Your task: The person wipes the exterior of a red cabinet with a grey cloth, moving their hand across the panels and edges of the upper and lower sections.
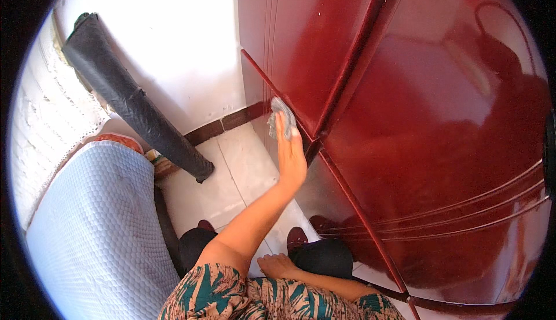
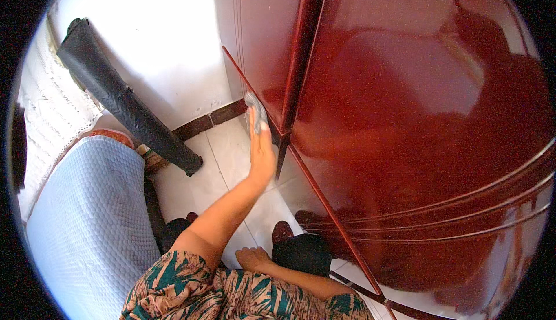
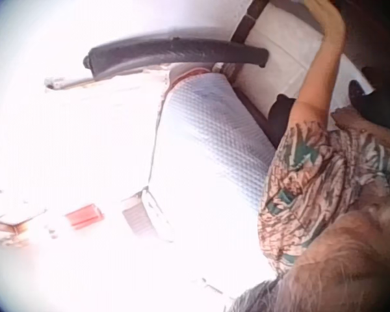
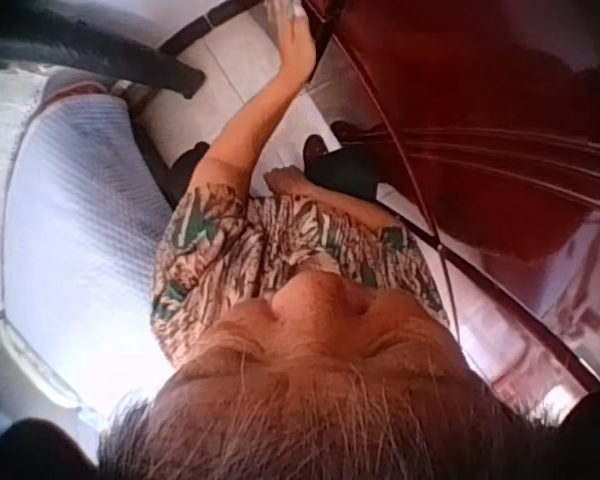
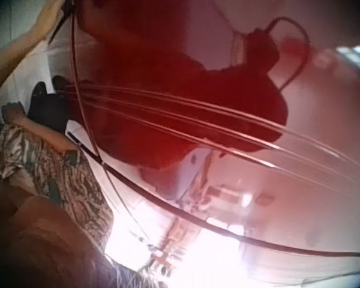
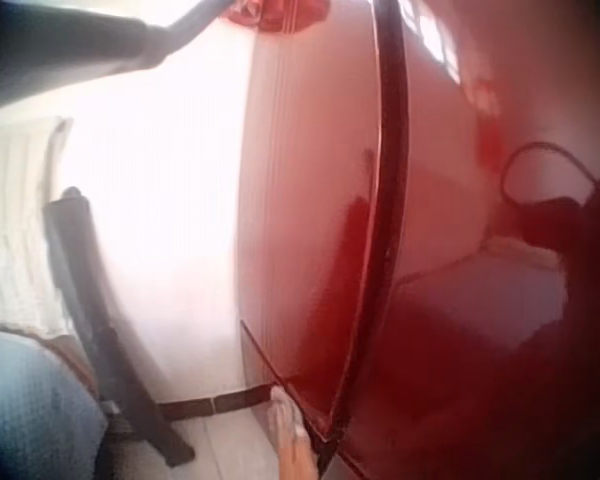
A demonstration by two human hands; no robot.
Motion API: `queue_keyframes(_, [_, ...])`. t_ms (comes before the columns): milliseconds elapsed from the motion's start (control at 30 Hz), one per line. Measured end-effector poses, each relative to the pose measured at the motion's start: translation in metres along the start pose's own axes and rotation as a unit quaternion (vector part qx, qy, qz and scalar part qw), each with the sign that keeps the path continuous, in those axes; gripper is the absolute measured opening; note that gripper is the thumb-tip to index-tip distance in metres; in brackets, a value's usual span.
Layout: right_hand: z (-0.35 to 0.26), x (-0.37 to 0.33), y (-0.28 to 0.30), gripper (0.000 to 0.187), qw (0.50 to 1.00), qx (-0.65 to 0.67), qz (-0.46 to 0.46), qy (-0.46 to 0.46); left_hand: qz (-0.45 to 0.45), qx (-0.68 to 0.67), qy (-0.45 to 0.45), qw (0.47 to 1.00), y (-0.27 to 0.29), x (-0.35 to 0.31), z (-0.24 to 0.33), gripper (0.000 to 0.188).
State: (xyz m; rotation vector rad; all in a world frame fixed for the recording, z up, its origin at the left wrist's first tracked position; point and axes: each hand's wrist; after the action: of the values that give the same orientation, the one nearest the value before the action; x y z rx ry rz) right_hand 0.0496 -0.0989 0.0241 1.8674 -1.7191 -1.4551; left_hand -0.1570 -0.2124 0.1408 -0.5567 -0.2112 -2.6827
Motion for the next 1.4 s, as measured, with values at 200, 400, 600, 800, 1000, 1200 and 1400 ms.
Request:
queue_keyframes(200, [0.002,0.002,-0.001,0.017,1.000,0.009,-0.001,-0.013,0.049,-0.203,0.139,0.968,-0.016,0.012,-0.054,0.069])
queue_keyframes(400, [-0.001,-0.001,-0.003,0.018,0.998,0.049,0.036,-0.001,0.052,-0.380,0.350,0.854,-0.043,-0.070,-0.151,0.065])
queue_keyframes(600, [0.019,0.002,-0.024,0.018,0.999,0.045,-0.001,-0.007,0.043,-0.194,0.193,0.961,-0.044,-0.046,-0.050,0.065])
queue_keyframes(800, [0.001,-0.005,0.000,0.019,0.998,0.046,0.041,-0.015,0.078,-0.111,0.074,0.988,-0.006,0.035,-0.047,0.063])
queue_keyframes(1000, [-0.013,-0.006,0.023,0.041,0.994,0.046,-0.075,-0.058,0.066,-0.345,0.257,0.901,0.024,0.056,-0.181,0.062])
queue_keyframes(1200, [-0.009,-0.008,0.024,0.037,0.995,0.074,-0.057,-0.046,0.055,-0.500,0.403,0.764,-0.017,-0.045,-0.180,0.062])
queue_keyframes(1400, [-0.008,-0.004,0.017,0.030,0.989,0.109,-0.091,-0.052,0.005,-0.400,0.348,0.848,-0.026,-0.060,-0.131,0.060])
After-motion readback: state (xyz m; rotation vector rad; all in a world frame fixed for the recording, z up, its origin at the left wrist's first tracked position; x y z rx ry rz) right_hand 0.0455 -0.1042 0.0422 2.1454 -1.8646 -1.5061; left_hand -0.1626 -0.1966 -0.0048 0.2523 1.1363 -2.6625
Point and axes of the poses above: each hand's wrist, its own x-axis towards the middle knuckle, its own y-axis out of the back of the hand, z = x × y, and after that the axes turned 13 degrees about -z, right-handed
